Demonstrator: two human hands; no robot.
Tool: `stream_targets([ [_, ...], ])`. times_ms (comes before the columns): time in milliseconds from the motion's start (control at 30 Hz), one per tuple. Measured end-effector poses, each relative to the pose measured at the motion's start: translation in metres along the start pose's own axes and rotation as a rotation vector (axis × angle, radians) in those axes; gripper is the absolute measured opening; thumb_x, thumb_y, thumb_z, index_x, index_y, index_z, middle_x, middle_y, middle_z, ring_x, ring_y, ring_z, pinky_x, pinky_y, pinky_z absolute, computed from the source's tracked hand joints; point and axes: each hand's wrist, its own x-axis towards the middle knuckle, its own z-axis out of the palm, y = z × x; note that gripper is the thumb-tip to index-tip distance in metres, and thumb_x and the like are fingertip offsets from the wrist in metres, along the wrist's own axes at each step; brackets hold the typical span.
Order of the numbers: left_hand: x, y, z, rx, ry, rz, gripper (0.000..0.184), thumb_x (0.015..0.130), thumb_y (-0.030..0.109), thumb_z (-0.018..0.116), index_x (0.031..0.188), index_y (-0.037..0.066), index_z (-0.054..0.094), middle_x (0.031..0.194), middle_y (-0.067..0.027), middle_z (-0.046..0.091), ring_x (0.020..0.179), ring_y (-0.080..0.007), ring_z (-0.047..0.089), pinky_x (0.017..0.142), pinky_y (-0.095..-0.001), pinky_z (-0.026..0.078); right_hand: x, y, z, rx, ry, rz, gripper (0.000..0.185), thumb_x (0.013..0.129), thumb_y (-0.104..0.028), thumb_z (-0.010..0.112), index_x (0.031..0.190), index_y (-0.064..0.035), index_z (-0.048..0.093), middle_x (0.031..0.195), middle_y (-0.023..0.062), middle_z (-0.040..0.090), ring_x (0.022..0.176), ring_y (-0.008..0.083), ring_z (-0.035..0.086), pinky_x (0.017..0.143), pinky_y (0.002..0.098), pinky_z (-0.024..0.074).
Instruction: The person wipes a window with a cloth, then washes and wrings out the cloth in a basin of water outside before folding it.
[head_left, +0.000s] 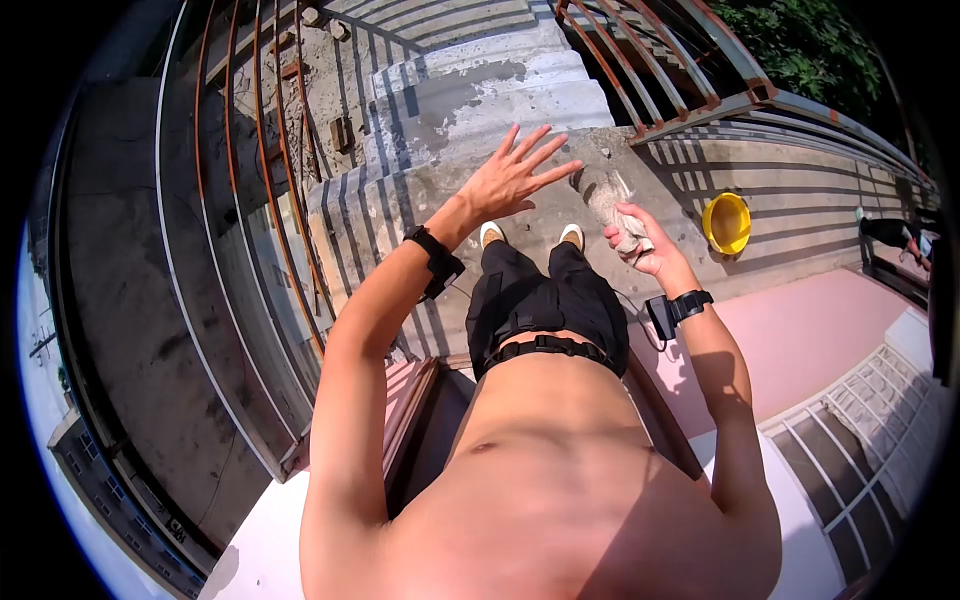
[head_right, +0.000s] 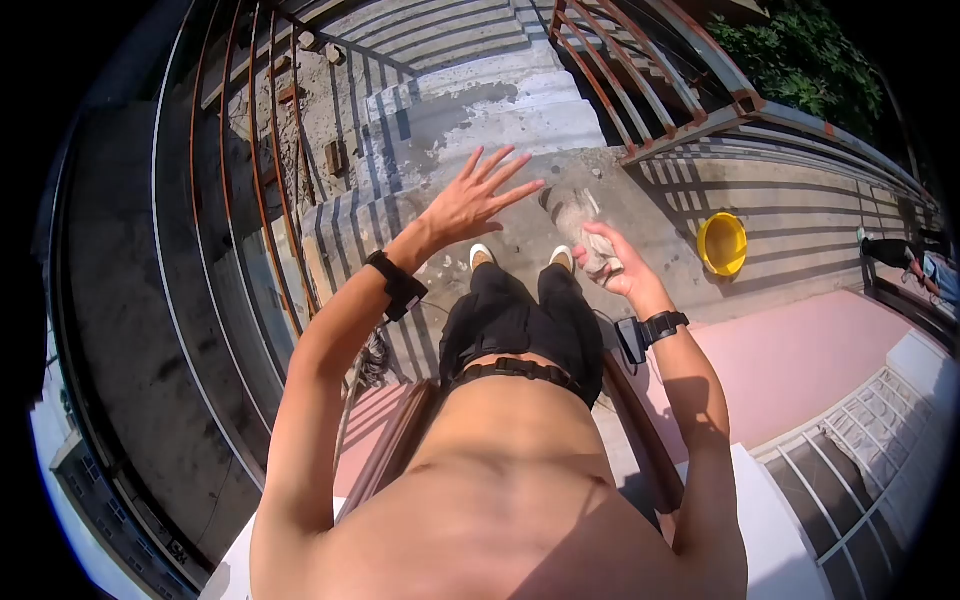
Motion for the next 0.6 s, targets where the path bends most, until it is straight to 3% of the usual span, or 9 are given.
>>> stream_targets([
  [33, 0.007, 0.005, 0.003, 0.011, -0.006, -0.019, 0.102, 0.077, 0.032, 0.081, 0.157, 0.034, 0.018, 0.159, -0.0106, 0.028, 0.148, -0.0337, 0.025, 0.120, -0.0527, 0.026, -0.003, 0.010, 0.019, -0.012, -0.013, 0.014, 0.035, 0.090, -0.027, 0.068, 0.112, -0.0085, 0.049, 0.079, 0.0080, 0.057, 0.057, 0.0114, 0.055, 0.041, 0.0218, 0.0418],
  [100, 0.015, 0.004, 0.015, -0.113, 0.263, 0.180, 0.081, 0.081, 0.020, 0.074, 0.150, 0.031, 0.033, 0.152, -0.0137, 0.036, 0.139, -0.0344, 0.040, 0.110, -0.0481, 0.042, -0.005, 0.025, 0.055, -0.062, -0.325, 0.129, 0.043, 0.090, -0.023, 0.066, 0.123, -0.0020, 0.048, 0.082, 0.0106, 0.056, 0.057, 0.0126, 0.052, 0.048, 0.0217, 0.0448],
  [133, 0.010, 0.001, 0.012, -0.110, 0.270, 0.157, 0.081, 0.081, 0.020, 0.074, 0.150, 0.031, 0.033, 0.152, -0.0137, 0.036, 0.139, -0.0344, 0.040, 0.110, -0.0481, 0.042, -0.001, 0.030, 0.063, -0.065, -0.504, 0.255, 0.052, 0.090, -0.018, 0.065, 0.132, 0.0039, 0.044, 0.081, 0.0113, 0.055, 0.060, 0.0134, 0.051, 0.053, 0.0218, 0.0459],
  [233, -0.023, -0.006, 0.006, -0.349, 0.243, 0.103, 0.056, 0.082, 0.011, 0.065, 0.134, 0.023, 0.046, 0.145, -0.0163, 0.043, 0.120, -0.0328, 0.057, 0.088, -0.0404, 0.058, 0.010, 0.031, 0.090, -0.270, -0.507, 0.338, 0.054, 0.088, -0.017, 0.066, 0.132, 0.0077, 0.045, 0.082, 0.0121, 0.055, 0.061, 0.0131, 0.051, 0.052, 0.0221, 0.0446],
  [300, -0.046, -0.011, -0.008, -0.299, 0.399, 0.092, 0.043, 0.084, 0.008, 0.060, 0.124, 0.019, 0.049, 0.141, -0.0175, 0.045, 0.104, -0.0309, 0.063, 0.068, -0.0359, 0.061, 0.021, 0.021, 0.116, -0.383, -0.473, 0.425, 0.056, 0.087, -0.016, 0.067, 0.133, 0.0082, 0.046, 0.082, 0.0118, 0.055, 0.062, 0.0134, 0.051, 0.052, 0.0223, 0.0437],
  [333, -0.057, -0.013, -0.011, -0.304, 0.446, 0.050, 0.039, 0.085, 0.009, 0.060, 0.122, 0.018, 0.051, 0.143, -0.0168, 0.044, 0.102, -0.0305, 0.063, 0.068, -0.0372, 0.061, 0.027, 0.018, 0.136, -0.493, -0.473, 0.430, 0.056, 0.086, -0.015, 0.067, 0.132, 0.0081, 0.046, 0.082, 0.0117, 0.055, 0.063, 0.0136, 0.051, 0.052, 0.0229, 0.0438],
  [500, -0.139, -0.047, -0.051, -0.166, 0.615, -0.074, 0.058, 0.085, 0.012, 0.061, 0.139, 0.026, 0.047, 0.136, -0.0114, 0.053, 0.101, -0.0263, 0.065, 0.071, -0.0343, 0.061, 0.073, 0.034, 0.250, -1.121, -0.331, 0.390, 0.059, 0.079, -0.017, 0.076, 0.129, 0.0014, 0.052, 0.092, 0.0092, 0.062, 0.075, 0.0140, 0.060, 0.057, 0.0259, 0.0481],
  [533, -0.160, -0.059, -0.059, -0.090, 0.594, -0.140, 0.054, 0.085, 0.015, 0.062, 0.136, 0.025, 0.049, 0.121, -0.0079, 0.059, 0.094, -0.0249, 0.066, 0.069, -0.0335, 0.060, 0.096, 0.038, 0.276, -1.202, -0.495, 0.476, 0.054, 0.078, -0.020, 0.078, 0.124, 0.0000, 0.057, 0.095, 0.0077, 0.064, 0.074, 0.0131, 0.063, 0.058, 0.0259, 0.0494],
  [600, -0.208, -0.087, -0.079, 0.177, 0.445, -0.266, 0.053, 0.081, 0.018, 0.068, 0.130, 0.021, 0.049, 0.101, -0.0063, 0.058, 0.083, -0.0244, 0.066, 0.064, -0.0325, 0.059, 0.129, 0.062, 0.336, -1.639, -0.414, 0.222, 0.050, 0.076, -0.025, 0.079, 0.116, -0.0013, 0.060, 0.087, 0.0047, 0.065, 0.069, 0.0115, 0.061, 0.059, 0.0256, 0.0489],
])
